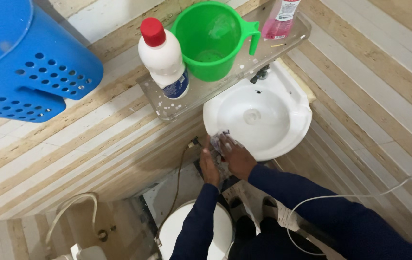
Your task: The person scrubs a white bathroom sink with a purple cloth, then rinses the sink using a green cup to pour water from the tap. The person also rinses the cloth and the cup during the process.
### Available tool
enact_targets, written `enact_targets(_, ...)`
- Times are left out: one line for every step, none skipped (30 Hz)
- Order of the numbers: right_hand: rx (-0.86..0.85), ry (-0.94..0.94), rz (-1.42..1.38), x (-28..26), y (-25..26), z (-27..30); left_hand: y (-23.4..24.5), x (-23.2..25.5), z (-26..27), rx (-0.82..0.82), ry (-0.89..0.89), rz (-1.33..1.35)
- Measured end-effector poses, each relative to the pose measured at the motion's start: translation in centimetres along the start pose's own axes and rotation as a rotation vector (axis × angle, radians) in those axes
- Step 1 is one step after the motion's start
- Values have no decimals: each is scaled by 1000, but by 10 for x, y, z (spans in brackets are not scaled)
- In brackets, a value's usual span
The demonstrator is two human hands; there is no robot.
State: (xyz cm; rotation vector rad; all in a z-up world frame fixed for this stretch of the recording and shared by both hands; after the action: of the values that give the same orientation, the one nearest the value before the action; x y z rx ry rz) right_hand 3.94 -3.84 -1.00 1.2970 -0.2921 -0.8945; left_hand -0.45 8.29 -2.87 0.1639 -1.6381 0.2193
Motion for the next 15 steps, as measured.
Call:
enact_targets(24, 12, -37, 0, -1, -3, 0, -1, -1, -1, -7, 4)
enact_targets(49, 22, -72, 0, -1, -7, 0, -1, -2, -2, -14, 10)
enact_targets(74, 33, -108, 0, -1, -11, 0, -1, -4, -3, -22, 15)
enact_targets(98, 37, -108, 1, -1, -16, 0, -1, -6, -1, -17, 19)
enact_targets(121, 41, -107, 1, -1, -21, 0, -1, -8, 2, -12, 22)
enact_targets(145, 45, -108, 0, -1, -27, 1, 0, -9, 5, -7, 25)
enact_targets(124, 24, -142, 1, -3, -33, 2, 1, -10, -3, 27, 20)
enact_targets(105, 1, -175, 1, -4, -40, 2, 3, -11, -12, 61, 15)
enact_targets(85, -22, -208, 2, -6, -45, 3, 4, -12, -21, 94, 9)
enact_targets(104, -15, -196, 2, -6, -48, 3, 7, -14, -32, 77, 14)
enact_targets(123, -7, -184, 1, -7, -50, 2, 10, -16, -42, 60, 19)
enact_targets(141, 1, -170, 1, -6, -52, 2, 12, -18, -51, 42, 25)
enact_targets(164, 15, -149, 0, -5, -54, 2, 12, -21, -54, 52, 26)
enact_targets(187, 28, -127, -1, -4, -55, 2, 12, -23, -58, 64, 28)
enact_targets(209, 42, -106, -1, -3, -55, 2, 10, -25, -61, 75, 30)
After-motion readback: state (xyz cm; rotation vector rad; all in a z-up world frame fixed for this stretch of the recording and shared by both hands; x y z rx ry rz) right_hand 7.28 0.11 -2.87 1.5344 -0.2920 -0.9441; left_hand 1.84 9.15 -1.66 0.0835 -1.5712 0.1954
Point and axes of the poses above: each hand's wrist, its own z-axis away from the middle knuckle, its own y-axis out of the back of the hand, x = y × z, the point moved 4 cm from there along -z, towards the middle knuckle, and after that the axes turned 11 degrees about -x, right-handed, at the moved point
